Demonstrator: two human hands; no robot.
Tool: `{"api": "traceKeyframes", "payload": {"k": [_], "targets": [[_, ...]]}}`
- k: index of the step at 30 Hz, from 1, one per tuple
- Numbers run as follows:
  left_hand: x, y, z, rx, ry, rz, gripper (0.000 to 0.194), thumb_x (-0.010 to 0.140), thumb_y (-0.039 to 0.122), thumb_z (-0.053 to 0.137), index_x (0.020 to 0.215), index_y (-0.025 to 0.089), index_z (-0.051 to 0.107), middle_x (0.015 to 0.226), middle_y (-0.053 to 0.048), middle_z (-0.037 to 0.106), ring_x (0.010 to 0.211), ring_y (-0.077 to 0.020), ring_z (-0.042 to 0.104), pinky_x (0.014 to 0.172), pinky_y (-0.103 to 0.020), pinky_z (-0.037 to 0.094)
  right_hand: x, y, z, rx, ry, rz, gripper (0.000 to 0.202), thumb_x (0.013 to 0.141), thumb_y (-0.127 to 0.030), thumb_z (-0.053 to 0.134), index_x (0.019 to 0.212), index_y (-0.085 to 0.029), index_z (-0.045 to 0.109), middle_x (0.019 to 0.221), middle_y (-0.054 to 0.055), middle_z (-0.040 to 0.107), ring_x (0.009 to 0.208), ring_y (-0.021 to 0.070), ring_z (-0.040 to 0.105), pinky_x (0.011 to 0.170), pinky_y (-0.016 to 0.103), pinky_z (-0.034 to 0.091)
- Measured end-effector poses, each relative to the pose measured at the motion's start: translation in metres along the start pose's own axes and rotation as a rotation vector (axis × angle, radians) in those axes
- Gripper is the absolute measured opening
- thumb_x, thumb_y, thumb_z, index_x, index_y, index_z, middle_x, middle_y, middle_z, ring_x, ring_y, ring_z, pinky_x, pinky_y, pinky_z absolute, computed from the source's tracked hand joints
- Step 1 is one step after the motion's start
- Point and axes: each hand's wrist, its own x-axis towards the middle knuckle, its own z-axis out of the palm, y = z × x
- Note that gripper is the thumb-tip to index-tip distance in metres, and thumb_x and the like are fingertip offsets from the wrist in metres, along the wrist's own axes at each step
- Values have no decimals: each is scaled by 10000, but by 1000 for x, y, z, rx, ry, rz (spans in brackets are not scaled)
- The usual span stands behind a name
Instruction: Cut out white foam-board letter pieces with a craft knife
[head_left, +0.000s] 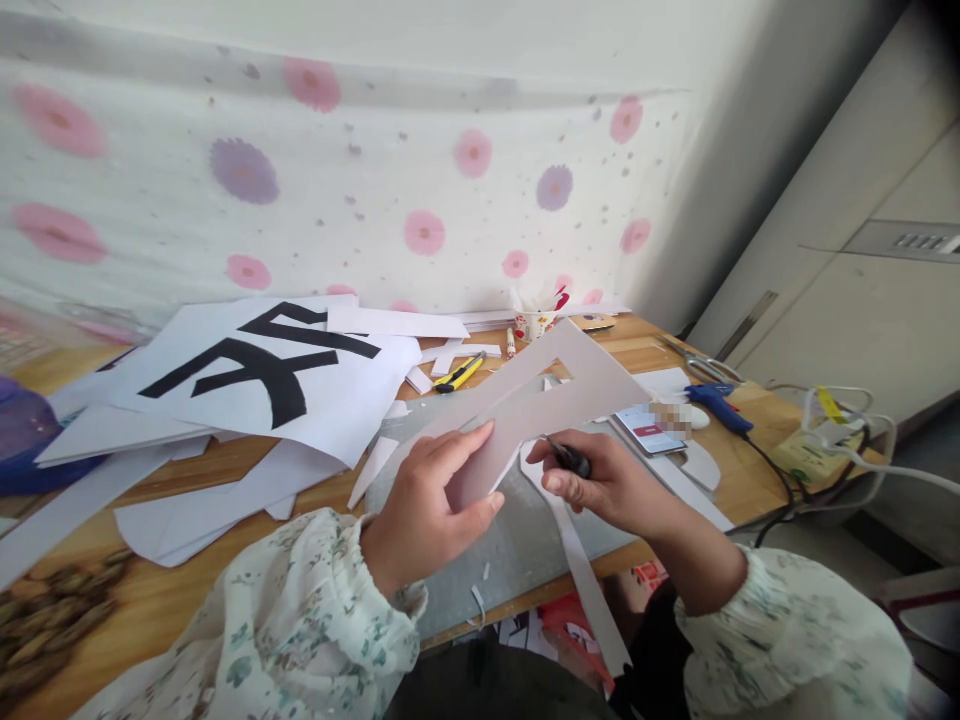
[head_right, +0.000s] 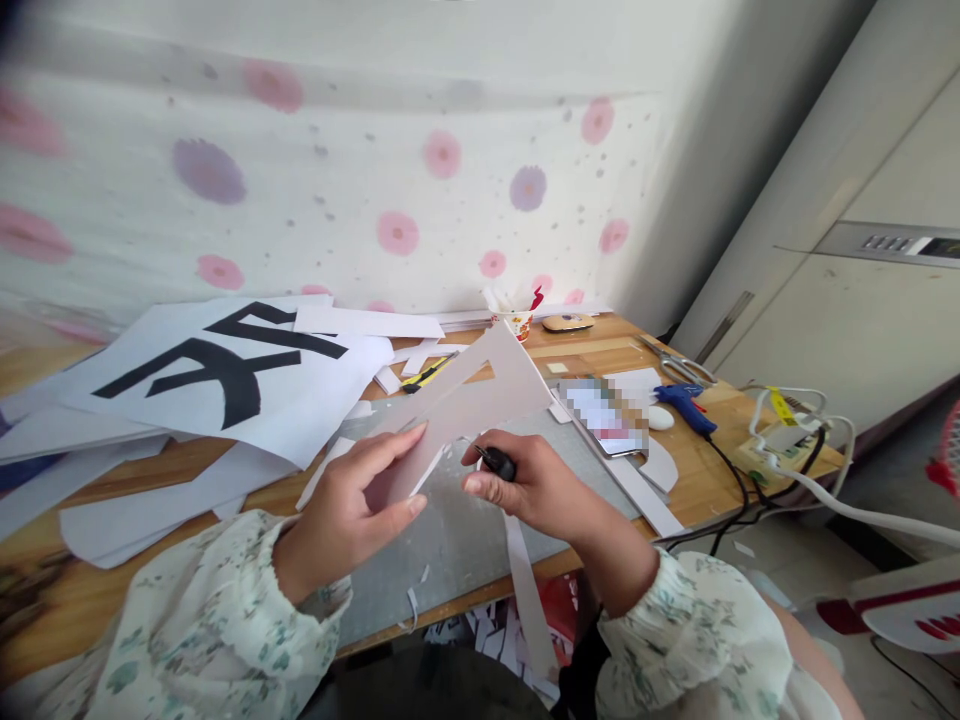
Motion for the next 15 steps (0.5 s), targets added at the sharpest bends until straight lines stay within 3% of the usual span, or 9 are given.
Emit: {"api": "traceKeyframes", "payload": {"k": [4, 10, 15], "targets": [[2, 2, -5, -172, -108, -57, 549, 776, 314, 633, 1289, 129, 571, 1247, -140, 644, 1105, -281, 623, 912, -402, 528, 1, 2, -8, 170, -130, 80, 476, 813, -563, 628, 1027, -138, 634, 653, -15, 563, 506, 101, 566, 489, 216, 454], [6, 1, -12, -356, -251, -86, 561, 754, 309, 663, 1293, 179, 579, 1250, -90, 648, 1114, -254, 619, 957, -362, 504, 5, -4, -8, 205, -234, 62, 430, 813, -565, 624, 959, -161, 616, 640, -20, 540, 555, 114, 578, 480, 206, 490], [6, -2, -13, -327, -238, -60, 575, 749, 292, 667, 1304, 177, 569, 1290, -98, 625, 1137, -255, 609, 985, -374, 488, 5, -6, -4, 143, -224, 74, 424, 838, -589, 572, 912, -172, 597, 650, -25, 527, 535, 98, 558, 463, 188, 474]]}}
